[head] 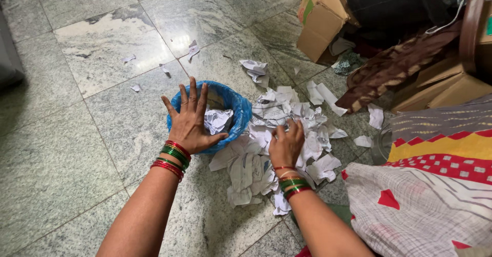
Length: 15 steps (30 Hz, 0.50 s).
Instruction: The person sits on the floor and gathers scattered paper scraps into a blue plastic bag placed inside an orange bucket. They repeatedly pick up pieces of paper from the tiled floor and place them into the bag, occasionally adjusting the bag to make space.
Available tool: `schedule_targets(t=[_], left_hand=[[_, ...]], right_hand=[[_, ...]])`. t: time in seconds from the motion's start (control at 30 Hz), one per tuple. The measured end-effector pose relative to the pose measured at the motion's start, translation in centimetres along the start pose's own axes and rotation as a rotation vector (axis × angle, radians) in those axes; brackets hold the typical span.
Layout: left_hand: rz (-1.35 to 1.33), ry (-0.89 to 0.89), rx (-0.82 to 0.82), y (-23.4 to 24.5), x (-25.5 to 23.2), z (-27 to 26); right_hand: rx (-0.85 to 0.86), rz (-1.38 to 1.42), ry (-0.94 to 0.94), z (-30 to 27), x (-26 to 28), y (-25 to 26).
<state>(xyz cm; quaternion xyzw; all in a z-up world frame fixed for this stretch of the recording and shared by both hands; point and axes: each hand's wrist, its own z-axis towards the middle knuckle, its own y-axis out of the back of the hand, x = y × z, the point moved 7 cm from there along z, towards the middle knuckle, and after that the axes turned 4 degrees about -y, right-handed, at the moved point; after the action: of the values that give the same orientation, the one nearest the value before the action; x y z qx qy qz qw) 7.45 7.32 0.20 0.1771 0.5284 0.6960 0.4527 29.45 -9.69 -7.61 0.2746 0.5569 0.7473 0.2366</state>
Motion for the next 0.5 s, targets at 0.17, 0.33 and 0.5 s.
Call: schedule_targets(t=[0.17,0.33,0.5], left_hand=[[0.0,0.001,0.012,0.1,0.1,0.3],[-0.022,0.015,0.034,-0.2,-0.1,0.6],[-0.02,0.019,0.054,0.0,-0.2,1.0]], right_hand=[[0.161,-0.009,0.096,2.2,1.3,-1.4],[0.334,-0.106,0.01,1.7,-0.9,-5.1],[0.181,0.086,-0.052,1.4,-3.4,-6.7]])
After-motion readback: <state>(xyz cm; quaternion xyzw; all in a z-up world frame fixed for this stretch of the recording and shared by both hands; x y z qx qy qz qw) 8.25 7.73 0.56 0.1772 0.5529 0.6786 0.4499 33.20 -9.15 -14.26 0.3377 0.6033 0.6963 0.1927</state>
